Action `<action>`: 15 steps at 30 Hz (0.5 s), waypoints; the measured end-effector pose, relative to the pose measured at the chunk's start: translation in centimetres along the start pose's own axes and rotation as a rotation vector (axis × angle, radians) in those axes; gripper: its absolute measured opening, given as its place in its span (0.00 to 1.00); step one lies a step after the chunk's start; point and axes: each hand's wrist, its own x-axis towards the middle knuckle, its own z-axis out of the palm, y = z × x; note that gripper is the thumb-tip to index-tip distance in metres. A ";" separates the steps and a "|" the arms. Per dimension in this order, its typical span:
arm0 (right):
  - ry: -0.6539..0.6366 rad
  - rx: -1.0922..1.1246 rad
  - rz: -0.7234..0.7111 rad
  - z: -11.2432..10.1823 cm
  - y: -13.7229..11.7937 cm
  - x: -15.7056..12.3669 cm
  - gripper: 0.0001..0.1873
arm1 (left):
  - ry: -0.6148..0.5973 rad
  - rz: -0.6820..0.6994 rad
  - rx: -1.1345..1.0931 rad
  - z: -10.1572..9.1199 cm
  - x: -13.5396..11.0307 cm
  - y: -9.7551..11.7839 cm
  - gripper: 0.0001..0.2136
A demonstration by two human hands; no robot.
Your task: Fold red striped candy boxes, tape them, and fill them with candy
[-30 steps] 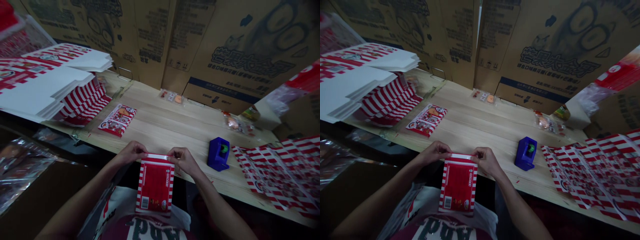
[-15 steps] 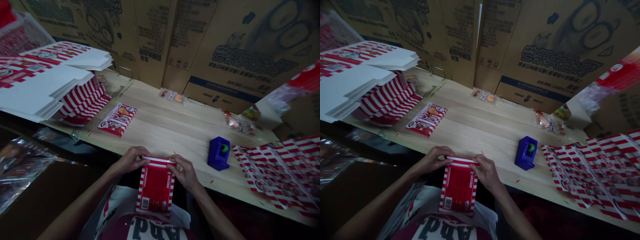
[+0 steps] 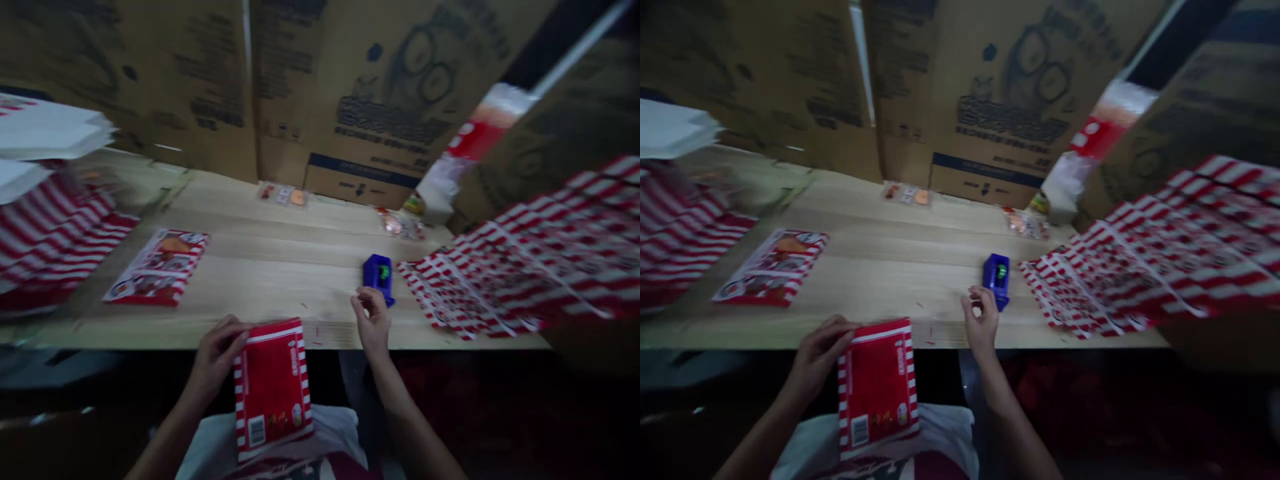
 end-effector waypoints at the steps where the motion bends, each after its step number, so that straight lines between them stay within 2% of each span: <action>1: 0.139 -0.077 -0.002 -1.5 0.9 0.9 0.12 | 0.031 -0.042 -0.067 0.2 0.0 -0.5 0.07; 3: 0.297 -0.211 0.050 -4.3 2.5 2.3 0.15 | 0.076 -0.132 -0.191 0.7 0.1 -1.4 0.07; 4: 0.313 -0.250 0.095 -5.4 3.2 2.6 0.16 | 0.085 -0.176 -0.237 1.0 0.1 -1.6 0.08; 6: 0.266 -0.266 0.176 -6.6 4.5 3.0 0.18 | 0.075 -0.251 -0.293 1.6 0.2 -1.8 0.09; 8: 0.221 -0.242 0.207 -6.7 5.5 3.0 0.19 | 0.063 -0.282 -0.312 1.9 0.2 -1.8 0.09; 12: 0.248 -0.174 0.217 -5.6 6.7 3.7 0.19 | 0.116 -0.304 -0.315 1.9 0.4 -1.5 0.12; 15: 0.267 -0.101 0.223 -5.0 6.9 4.3 0.19 | 0.158 -0.378 -0.303 1.8 0.5 -1.4 0.14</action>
